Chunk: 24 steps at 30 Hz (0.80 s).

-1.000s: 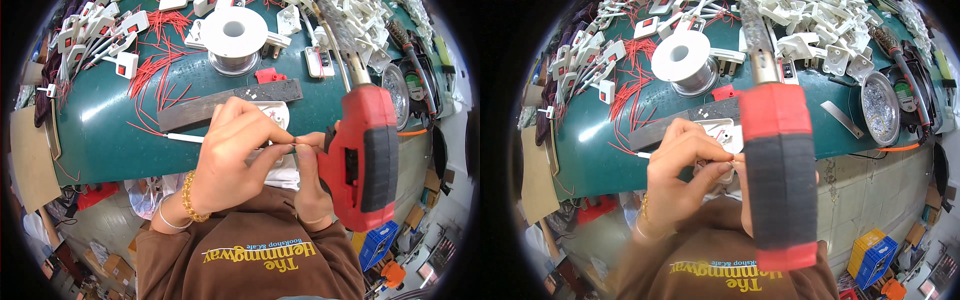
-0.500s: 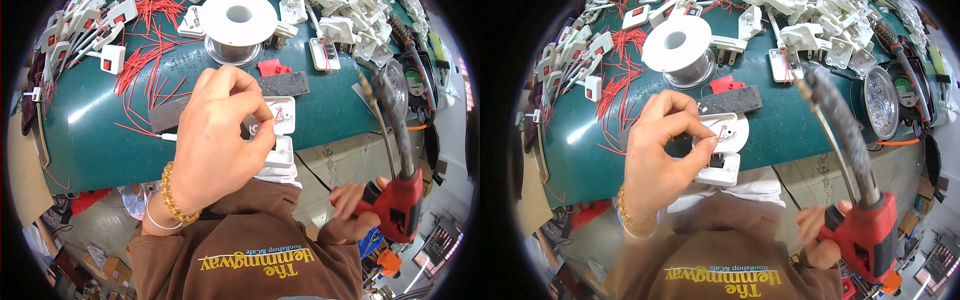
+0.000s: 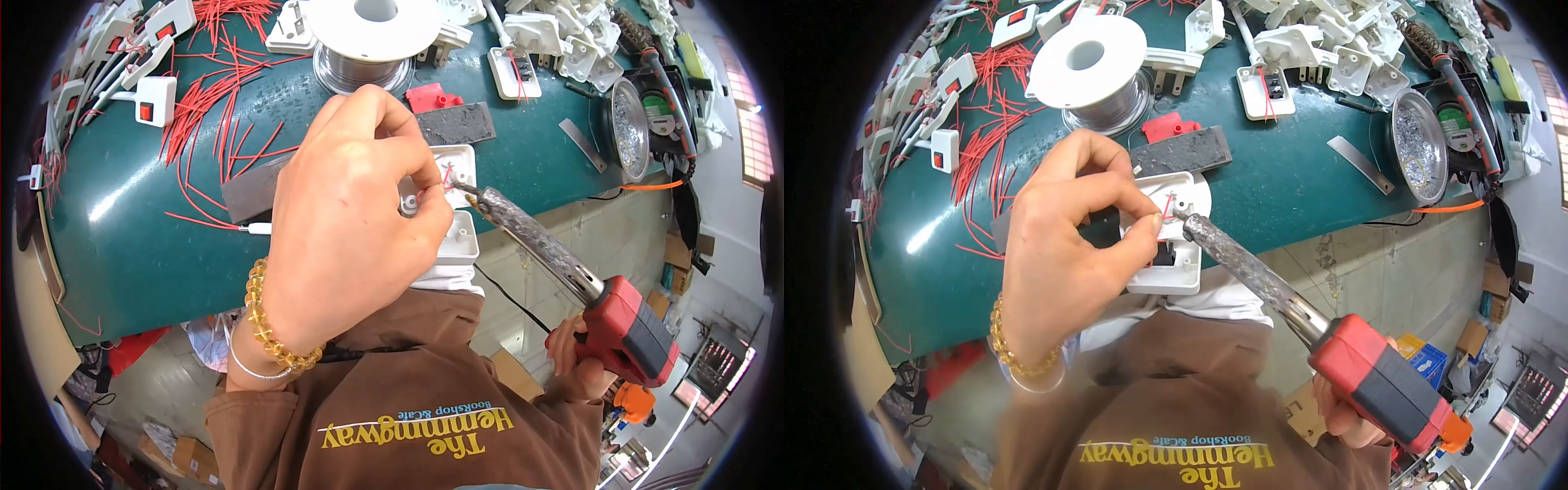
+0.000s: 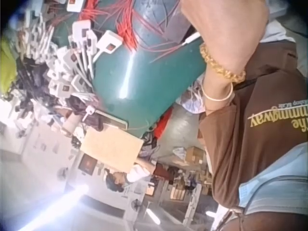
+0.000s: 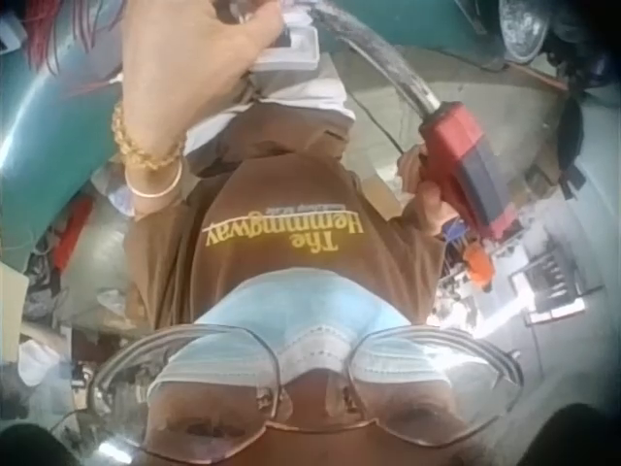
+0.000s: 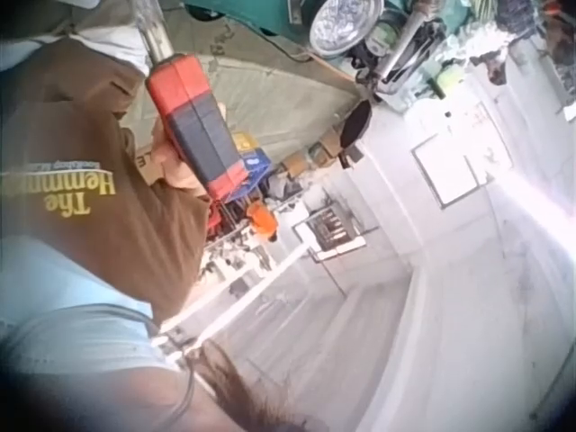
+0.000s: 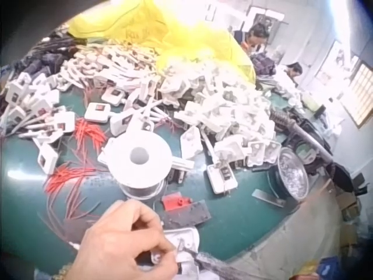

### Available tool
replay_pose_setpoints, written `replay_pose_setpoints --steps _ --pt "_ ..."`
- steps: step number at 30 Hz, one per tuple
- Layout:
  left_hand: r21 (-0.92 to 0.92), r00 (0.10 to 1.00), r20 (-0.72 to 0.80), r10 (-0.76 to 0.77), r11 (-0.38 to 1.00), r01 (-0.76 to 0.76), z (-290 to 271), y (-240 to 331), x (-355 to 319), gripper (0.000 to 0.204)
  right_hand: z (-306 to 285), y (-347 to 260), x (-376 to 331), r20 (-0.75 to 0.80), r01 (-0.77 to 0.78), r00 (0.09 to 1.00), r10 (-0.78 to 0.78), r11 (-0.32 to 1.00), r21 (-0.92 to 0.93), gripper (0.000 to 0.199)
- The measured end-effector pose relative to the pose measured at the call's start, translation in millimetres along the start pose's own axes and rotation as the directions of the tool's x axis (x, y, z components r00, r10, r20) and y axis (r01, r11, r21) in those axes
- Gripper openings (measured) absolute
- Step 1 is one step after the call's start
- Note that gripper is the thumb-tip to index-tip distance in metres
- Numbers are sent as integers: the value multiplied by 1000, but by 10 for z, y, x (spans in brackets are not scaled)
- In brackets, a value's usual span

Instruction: The person solders wires inside plastic switch casings using a soldering iron and fits the components together by hand.

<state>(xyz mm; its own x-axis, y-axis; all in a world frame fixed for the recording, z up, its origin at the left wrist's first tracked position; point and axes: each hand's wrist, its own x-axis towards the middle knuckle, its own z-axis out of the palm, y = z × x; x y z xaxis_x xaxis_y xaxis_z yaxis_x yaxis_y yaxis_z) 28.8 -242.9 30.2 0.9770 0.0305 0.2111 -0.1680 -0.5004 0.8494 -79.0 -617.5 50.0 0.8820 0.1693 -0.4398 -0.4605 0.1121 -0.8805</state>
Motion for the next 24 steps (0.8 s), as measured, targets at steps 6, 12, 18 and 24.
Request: replay_pose_setpoints --steps 6,12,18,24 --pt "39 999 -38 35 999 -34 92 26 -43 9 600 -401 214 315 294 941 -124 760 -579 37" --pt "23 998 -40 40 999 -39 105 19 -47 9 649 -425 177 317 337 934 -164 694 -636 28" --pt "18 998 -37 49 999 -48 95 29 -28 9 565 -260 -16 134 104 988 -75 968 -229 35" --pt "41 998 -44 49 998 -47 119 20 -56 10 579 -261 16 50 145 988 -148 753 -642 49"
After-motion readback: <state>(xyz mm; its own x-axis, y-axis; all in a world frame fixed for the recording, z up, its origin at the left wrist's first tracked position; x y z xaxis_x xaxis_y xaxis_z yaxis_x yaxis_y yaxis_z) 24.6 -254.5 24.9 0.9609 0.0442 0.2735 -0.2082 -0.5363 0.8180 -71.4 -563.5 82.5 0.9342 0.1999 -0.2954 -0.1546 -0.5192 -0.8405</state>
